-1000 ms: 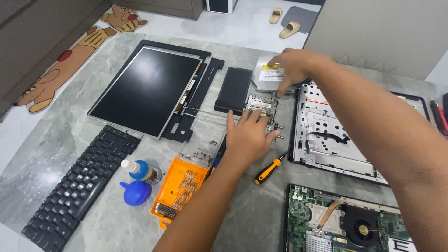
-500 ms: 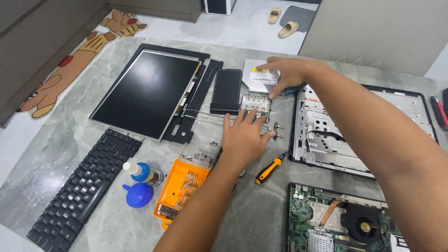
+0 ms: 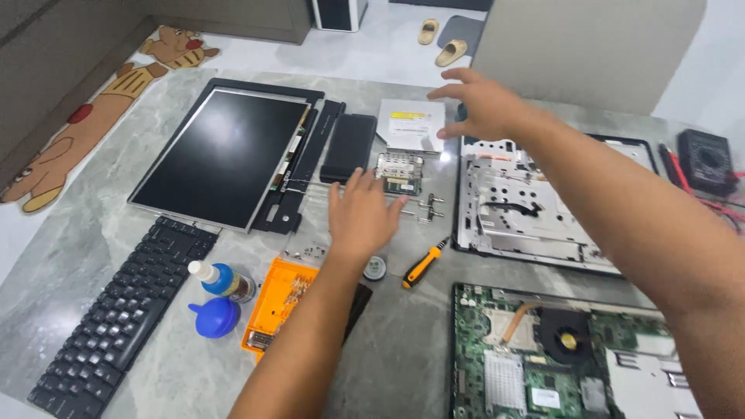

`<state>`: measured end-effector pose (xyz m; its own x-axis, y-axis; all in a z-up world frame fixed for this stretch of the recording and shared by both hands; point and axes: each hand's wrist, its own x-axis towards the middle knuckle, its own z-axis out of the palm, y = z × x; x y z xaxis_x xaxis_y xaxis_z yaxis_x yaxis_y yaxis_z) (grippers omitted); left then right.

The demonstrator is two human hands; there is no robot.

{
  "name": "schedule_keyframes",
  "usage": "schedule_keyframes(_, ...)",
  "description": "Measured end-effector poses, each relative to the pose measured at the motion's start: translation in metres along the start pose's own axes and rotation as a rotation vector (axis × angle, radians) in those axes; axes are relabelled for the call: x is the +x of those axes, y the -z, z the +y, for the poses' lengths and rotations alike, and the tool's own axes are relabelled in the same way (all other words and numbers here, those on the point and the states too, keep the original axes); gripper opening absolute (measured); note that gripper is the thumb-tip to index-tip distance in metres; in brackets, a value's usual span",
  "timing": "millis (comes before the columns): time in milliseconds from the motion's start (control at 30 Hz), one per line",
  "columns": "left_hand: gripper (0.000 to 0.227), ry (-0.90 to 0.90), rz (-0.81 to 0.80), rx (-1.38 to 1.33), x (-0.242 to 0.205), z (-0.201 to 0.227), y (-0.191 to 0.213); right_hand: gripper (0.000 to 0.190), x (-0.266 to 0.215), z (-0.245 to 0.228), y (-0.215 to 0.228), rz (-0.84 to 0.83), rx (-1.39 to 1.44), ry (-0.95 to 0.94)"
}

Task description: The person removes the top cover of a laptop and then takes out the hard drive, wiping it with a cloth. They proceed to unscrew and remove the cooling fan and a small circuit board from the motherboard using a screwdriver.

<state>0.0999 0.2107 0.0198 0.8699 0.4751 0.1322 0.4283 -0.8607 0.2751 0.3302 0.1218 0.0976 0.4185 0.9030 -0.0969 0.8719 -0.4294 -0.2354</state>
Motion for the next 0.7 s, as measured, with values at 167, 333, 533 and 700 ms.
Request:
schedule_keyframes(167,0.059,0.032,-0.058,-0.013,-0.005,-0.002,0.004,0.042,-0.068,-0.016,0.025,0.24,-0.031,0.064)
schedule_keyframes(333,0.057,-0.102,0.002,-0.102,-0.035,0.022,0.016,0.037,-0.134,-0.002,0.008,0.342,-0.02,0.06)
schedule_keyframes(533,0.05,-0.383,-0.027,-0.267,-0.102,0.058,0.034,0.04,-0.228,-0.024,-0.011,0.315,0.027,0.008)
schedule_keyframes(700,0.048,-0.514,-0.149,-0.284,-0.152,0.07,0.043,0.045,-0.297,-0.041,-0.015,0.233,0.054,-0.07)
